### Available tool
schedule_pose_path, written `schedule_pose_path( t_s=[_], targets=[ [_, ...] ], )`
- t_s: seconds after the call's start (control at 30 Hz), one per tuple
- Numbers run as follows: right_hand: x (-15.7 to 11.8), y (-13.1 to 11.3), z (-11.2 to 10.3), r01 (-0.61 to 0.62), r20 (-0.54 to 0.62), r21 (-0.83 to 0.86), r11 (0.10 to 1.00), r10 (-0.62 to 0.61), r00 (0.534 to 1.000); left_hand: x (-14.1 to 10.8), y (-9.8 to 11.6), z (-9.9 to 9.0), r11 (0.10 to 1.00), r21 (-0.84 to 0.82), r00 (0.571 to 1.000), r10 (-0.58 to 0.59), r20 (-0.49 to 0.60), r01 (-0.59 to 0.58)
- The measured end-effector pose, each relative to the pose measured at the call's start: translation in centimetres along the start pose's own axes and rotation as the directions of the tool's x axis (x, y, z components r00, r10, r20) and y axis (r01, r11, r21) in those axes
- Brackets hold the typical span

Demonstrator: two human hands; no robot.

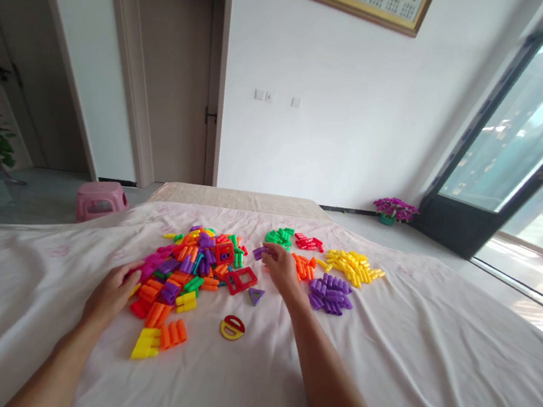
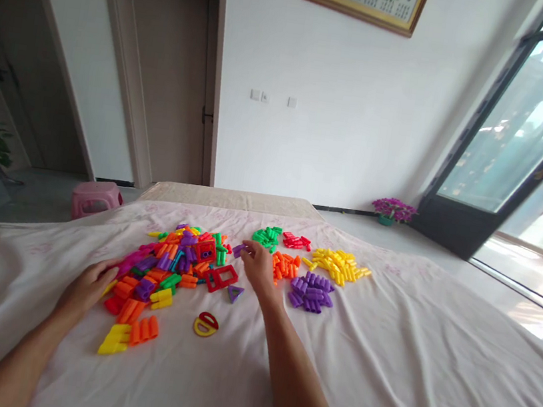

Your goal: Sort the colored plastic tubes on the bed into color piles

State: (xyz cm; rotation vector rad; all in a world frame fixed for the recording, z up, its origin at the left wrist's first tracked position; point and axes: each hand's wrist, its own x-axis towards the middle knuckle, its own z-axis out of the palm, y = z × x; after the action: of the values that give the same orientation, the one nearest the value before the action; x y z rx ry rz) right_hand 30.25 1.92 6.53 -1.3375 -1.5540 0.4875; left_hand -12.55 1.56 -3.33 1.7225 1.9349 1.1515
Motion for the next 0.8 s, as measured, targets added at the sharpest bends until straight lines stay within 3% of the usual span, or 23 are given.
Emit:
schedule_pose_path(
  t_s=[0.1,0.2,0.37,0.43,0.5,0.57,0.63,0.7,0.8],
  targets=[
    [1.3,0.7,-4.9,-0.085,-0.094,-0.212,0.974,0.066,0.993,0.1,-0.2,0.0,1.0,0.006,1.0,0.001,0.011,-0.001],
    [1.4,2.0,-8.8,-0.192,-0.16,-0.465,0.864,0.131,0.978,0.2,-0.4,0.1,1.0,0.014,1.0,0.003,0.022,-0.003],
    [0.6,3.7,-12.6,-0.404,-0.17,-0.639,0.654,0.392,0.904,0.3,-0.5,0.0,1.0,0.024,1.0,0.017,0.025,-0.018],
    [0.5,3.9,-13.3,-0.455,-0.206,-0.669,0.588,0.441,0.873,0.2,-0.2,-0.1,1.0,0.024,1.0,0.019,0.017,-0.019],
    [0.6,3.6,-13.3,-0.447,-0.233,-0.68,0.581,0.407,0.883,0.0,0.2,-0.1,0.999,0.019,0.999,0.03,0.012,-0.031],
    [0.9,3.0,-12.3,-0.359,-0.201,-0.656,0.665,0.304,0.931,-0.2,0.5,-0.1,0.999,0.011,0.999,0.047,0.008,-0.047],
    [1.0,2.0,-10.2,-0.201,-0.103,-0.586,0.785,0.174,0.979,-0.3,0.7,0.0,0.998,0.005,0.998,0.066,0.012,-0.066],
    [0.8,1.0,-7.3,-0.025,0.042,-0.482,0.876,0.052,0.998,-0.3,0.7,0.0,0.997,-0.002,0.996,0.081,0.023,-0.081],
    [-0.2,-0.2,-2.6,0.175,0.267,-0.358,0.917,-0.079,0.96,-0.3,0.7,0.0,0.996,-0.005,0.996,0.086,0.033,-0.085]
  ],
)
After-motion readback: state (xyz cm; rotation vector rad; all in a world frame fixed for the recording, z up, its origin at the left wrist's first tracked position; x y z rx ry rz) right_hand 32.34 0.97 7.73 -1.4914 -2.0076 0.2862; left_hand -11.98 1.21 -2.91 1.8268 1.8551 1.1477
